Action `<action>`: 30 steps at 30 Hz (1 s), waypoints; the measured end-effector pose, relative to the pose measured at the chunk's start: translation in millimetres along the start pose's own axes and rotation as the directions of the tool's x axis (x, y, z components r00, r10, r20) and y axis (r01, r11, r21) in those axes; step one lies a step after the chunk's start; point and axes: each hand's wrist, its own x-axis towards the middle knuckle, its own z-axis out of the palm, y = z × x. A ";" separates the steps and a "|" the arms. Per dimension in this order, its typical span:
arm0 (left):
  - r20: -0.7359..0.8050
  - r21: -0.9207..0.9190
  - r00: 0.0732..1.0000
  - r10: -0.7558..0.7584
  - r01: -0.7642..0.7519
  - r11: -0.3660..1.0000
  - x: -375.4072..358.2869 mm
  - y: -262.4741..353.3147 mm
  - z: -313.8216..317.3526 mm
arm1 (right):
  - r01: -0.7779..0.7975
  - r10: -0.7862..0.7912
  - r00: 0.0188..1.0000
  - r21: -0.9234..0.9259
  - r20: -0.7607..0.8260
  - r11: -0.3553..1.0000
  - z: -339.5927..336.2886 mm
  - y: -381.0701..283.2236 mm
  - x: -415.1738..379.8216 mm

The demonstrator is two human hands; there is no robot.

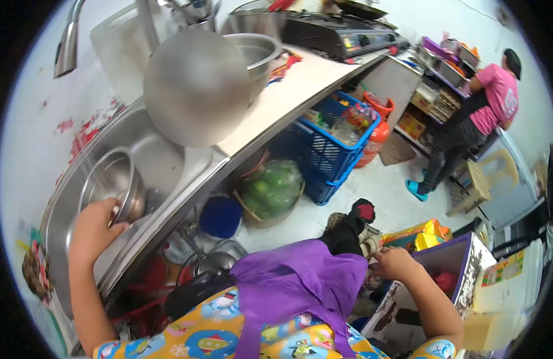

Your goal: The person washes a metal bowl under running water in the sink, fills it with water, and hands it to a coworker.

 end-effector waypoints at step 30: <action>0.048 -0.061 0.970 0.238 -0.235 0.970 7.7 -4.5 3.5 | -0.312 0.382 0.914 0.364 -0.137 0.878 -19.7 59.2 -69.4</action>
